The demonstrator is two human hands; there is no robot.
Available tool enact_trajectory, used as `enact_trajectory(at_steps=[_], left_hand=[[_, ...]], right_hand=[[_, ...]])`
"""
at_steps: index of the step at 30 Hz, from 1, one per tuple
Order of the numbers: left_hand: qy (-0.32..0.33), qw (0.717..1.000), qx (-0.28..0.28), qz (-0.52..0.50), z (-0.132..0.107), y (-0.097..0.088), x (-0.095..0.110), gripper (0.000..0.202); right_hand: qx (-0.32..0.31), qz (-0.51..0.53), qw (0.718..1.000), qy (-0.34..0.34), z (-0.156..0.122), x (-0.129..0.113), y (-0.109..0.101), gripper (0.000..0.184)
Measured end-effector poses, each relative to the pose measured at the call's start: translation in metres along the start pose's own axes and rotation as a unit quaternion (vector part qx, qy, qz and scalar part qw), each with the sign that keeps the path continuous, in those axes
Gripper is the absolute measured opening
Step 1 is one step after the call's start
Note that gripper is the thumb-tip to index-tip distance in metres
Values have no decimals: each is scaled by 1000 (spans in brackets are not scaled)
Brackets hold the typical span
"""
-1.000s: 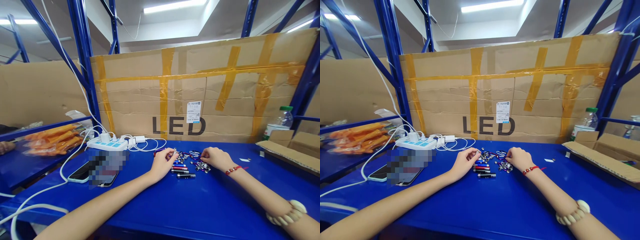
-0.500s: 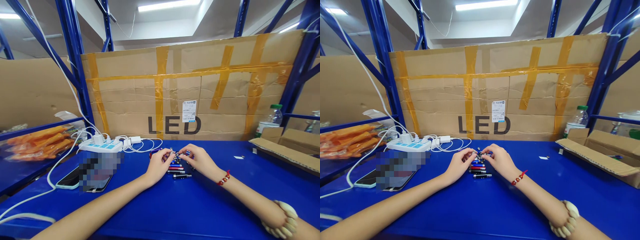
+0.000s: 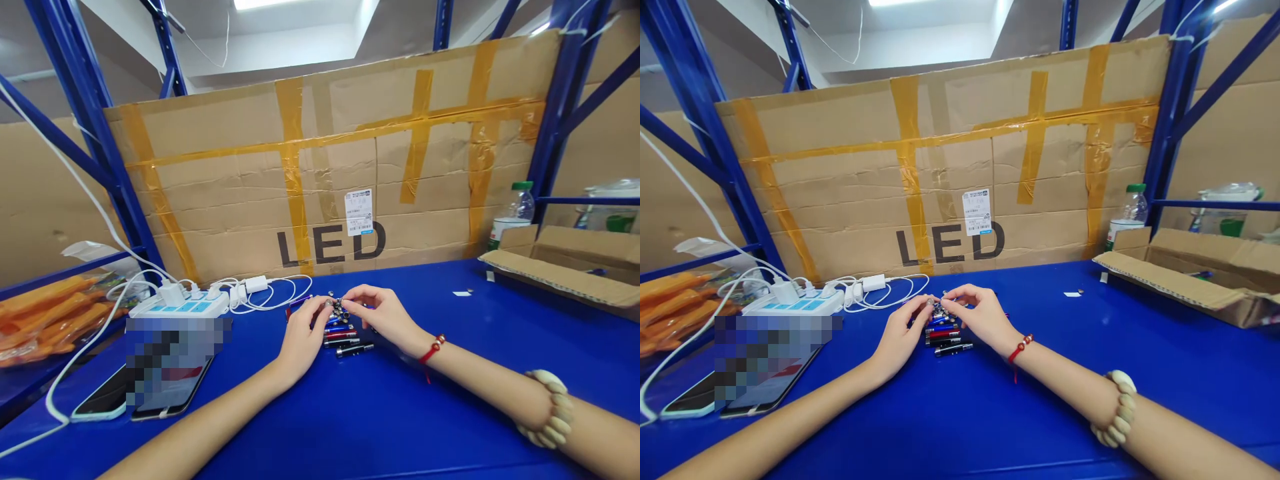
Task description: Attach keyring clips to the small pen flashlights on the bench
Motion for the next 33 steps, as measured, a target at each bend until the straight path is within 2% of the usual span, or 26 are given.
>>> enact_trajectory(at_steps=[3,8,12,20,26,33], left_hand=[[39,999,-3,32,-1,3,4,24],[56,996,-19,64,-3,9,5,27],[58,995,-33,68,-4,11,6,26],[48,997,-18,53,-2,8,2,24],[43,997,-19,57,-1,10,0,23],[49,997,-48,30,-5,11,8,28]], right_hand=[[-5,25,1000,-17,-2,-4,3,30],[-15,24,1000,-14,-5,-5,5,29],[-15,19,1000,-16,-4,-5,3,28],[-51,-2,999,-18,-4,-4,9,28],[-50,-7,999,-11,-3,-1,7,35],[-91,103,989,51,-6,5,19,39]])
Point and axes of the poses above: each hand's wrist, its own z-axis towards the middle knuckle, its own y-axis out of the palm, x = y × z, the point moved 9 cm from there along z, towards the middle knuckle, and after that the axes turned 9 degrees about -y, right-handed, at the moved point
